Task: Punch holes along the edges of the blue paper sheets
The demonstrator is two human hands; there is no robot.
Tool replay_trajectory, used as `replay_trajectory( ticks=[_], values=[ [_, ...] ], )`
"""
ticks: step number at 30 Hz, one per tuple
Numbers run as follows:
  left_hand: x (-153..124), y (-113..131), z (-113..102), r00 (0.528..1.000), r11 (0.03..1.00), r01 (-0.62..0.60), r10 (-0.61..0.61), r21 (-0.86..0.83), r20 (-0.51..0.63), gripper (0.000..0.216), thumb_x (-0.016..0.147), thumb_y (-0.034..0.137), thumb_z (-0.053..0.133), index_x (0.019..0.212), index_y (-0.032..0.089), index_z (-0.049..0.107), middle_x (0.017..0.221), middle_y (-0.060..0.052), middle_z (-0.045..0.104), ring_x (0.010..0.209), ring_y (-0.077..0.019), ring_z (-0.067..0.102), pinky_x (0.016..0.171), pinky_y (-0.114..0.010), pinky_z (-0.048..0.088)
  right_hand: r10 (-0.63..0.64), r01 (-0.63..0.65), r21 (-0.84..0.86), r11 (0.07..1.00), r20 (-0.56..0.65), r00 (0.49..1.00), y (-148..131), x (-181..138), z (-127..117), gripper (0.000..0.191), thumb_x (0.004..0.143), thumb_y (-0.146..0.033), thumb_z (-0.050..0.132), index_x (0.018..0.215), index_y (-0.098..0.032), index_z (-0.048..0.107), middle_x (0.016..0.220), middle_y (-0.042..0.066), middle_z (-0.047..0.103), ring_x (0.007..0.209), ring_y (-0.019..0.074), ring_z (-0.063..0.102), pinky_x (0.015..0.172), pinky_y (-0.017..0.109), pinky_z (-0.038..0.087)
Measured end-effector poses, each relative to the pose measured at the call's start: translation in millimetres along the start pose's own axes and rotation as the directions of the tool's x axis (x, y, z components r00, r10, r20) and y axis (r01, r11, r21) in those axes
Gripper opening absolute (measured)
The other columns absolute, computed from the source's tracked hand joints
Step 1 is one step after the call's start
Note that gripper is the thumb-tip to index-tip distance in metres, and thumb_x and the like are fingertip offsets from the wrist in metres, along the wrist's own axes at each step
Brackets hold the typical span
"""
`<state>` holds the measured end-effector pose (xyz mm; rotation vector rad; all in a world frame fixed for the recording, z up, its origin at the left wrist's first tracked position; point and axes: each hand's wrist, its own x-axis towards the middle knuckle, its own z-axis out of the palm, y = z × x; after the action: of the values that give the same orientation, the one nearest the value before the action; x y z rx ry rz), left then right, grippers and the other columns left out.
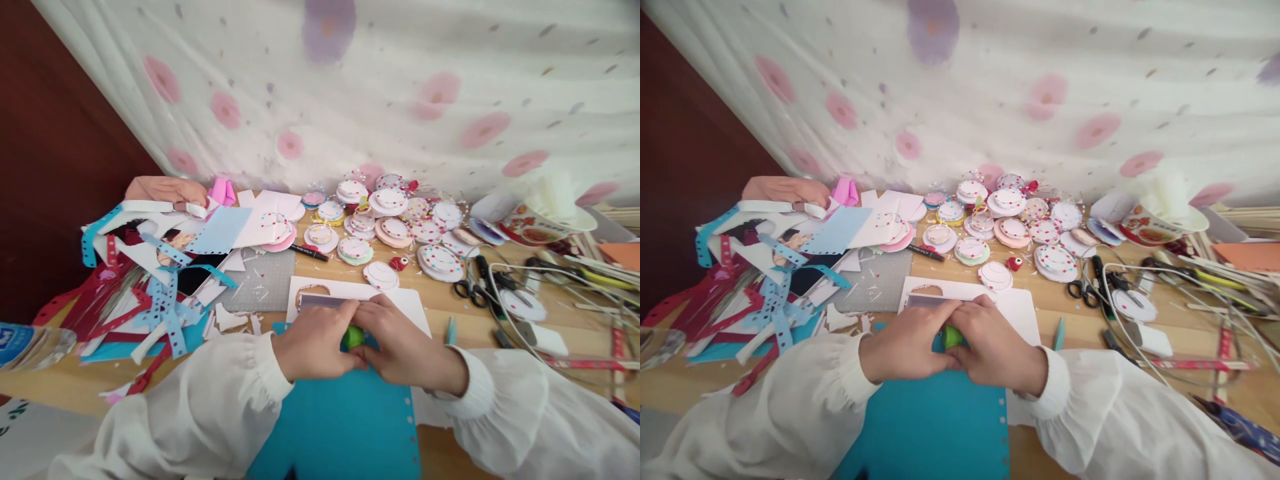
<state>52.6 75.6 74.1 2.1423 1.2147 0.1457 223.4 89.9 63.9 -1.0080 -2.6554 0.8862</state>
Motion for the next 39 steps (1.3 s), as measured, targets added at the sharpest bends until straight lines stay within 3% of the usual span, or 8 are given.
replay_trajectory(
  ticks=[5,11,15,22,27,30,35,39],
  values=[
    [-4,-3,-9,0.997,1.000,-0.018,0.017,0.017,0.077,0.091,0.061,0.051,0.076,0.135,0.022,0.032,0.112,-0.011,0.066,0.097,-0.0343,0.065,0.071,-0.036,0.050,-0.026,0.025,0.033,0.999,0.016,1.000,-1,-1,-4,0.022,0.073,-0.021,0.065,0.094,-0.016,0.060,0.095,0.009,0.065,0.093,0.0258,0.057,0.086,0.042,0.035],
    [-13,-11,-19,0.994,0.999,0.031,-0.034,0.034,0.101,0.063,0.078,0.023,0.062,0.135,0.024,0.035,0.118,-0.009,0.063,0.107,-0.0290,0.061,0.082,-0.035,0.048,-0.035,0.034,0.034,0.999,0.056,0.998,4,-9,-12,0.027,0.081,-0.030,0.064,0.105,-0.018,0.059,0.102,0.009,0.063,0.098,0.0268,0.054,0.087,0.042,0.036],
    [-18,-12,-22,0.992,0.996,0.073,-0.078,0.043,0.102,0.059,0.078,0.022,0.062,0.132,0.026,0.038,0.116,-0.008,0.064,0.106,-0.0285,0.061,0.082,-0.036,0.048,0.005,-0.005,0.002,1.000,0.062,0.998,8,-11,-15,0.026,0.081,-0.031,0.064,0.103,-0.019,0.060,0.099,0.009,0.064,0.095,0.0266,0.054,0.084,0.040,0.038],
    [-18,-9,-24,0.995,0.999,0.030,-0.032,0.027,0.090,0.057,0.078,0.018,0.060,0.131,0.028,0.039,0.123,-0.005,0.061,0.111,-0.0280,0.059,0.086,-0.037,0.047,-0.010,0.010,-0.004,1.000,0.055,0.998,5,-7,-11,0.028,0.078,-0.029,0.067,0.102,-0.018,0.060,0.102,0.009,0.064,0.097,0.0263,0.055,0.085,0.040,0.037],
    [-18,-9,-25,0.997,0.999,0.018,-0.021,0.035,0.076,0.055,0.078,0.016,0.061,0.128,0.029,0.042,0.116,-0.003,0.064,0.105,-0.0267,0.062,0.078,-0.033,0.049,-0.018,0.020,-0.049,0.999,0.040,0.999,1,-4,-11,0.021,0.076,-0.028,0.070,0.092,-0.018,0.062,0.095,0.007,0.066,0.092,0.0251,0.056,0.083,0.039,0.036],
    [-16,-6,-22,0.998,1.000,-0.015,0.014,0.017,0.054,0.055,0.076,0.026,0.068,0.125,0.026,0.043,0.110,-0.004,0.065,0.101,-0.0269,0.063,0.077,-0.034,0.049,-0.020,0.021,-0.058,0.998,0.030,0.999,-1,-3,-10,0.023,0.073,-0.023,0.070,0.094,-0.018,0.061,0.097,0.007,0.067,0.093,0.0252,0.057,0.083,0.039,0.035],
    [-5,3,-13,0.998,0.997,-0.061,0.060,0.044,0.032,0.079,0.064,0.044,0.078,0.127,0.017,0.039,0.110,-0.012,0.066,0.099,-0.0342,0.063,0.076,-0.041,0.050,-0.015,0.015,-0.053,0.998,0.014,1.000,-1,-2,-5,0.024,0.069,-0.016,0.066,0.093,-0.017,0.062,0.099,0.008,0.067,0.095,0.0258,0.058,0.084,0.039,0.035],
    [0,5,-7,0.998,0.994,-0.059,0.057,0.088,0.027,0.062,0.069,0.038,0.073,0.119,0.016,0.044,0.100,-0.012,0.069,0.093,-0.0343,0.065,0.071,-0.040,0.050,-0.011,0.011,-0.057,0.998,-0.009,1.000,0,-3,-1,0.026,0.066,-0.012,0.063,0.092,-0.015,0.061,0.094,0.008,0.067,0.092,0.0248,0.058,0.082,0.039,0.035]
  ],
)
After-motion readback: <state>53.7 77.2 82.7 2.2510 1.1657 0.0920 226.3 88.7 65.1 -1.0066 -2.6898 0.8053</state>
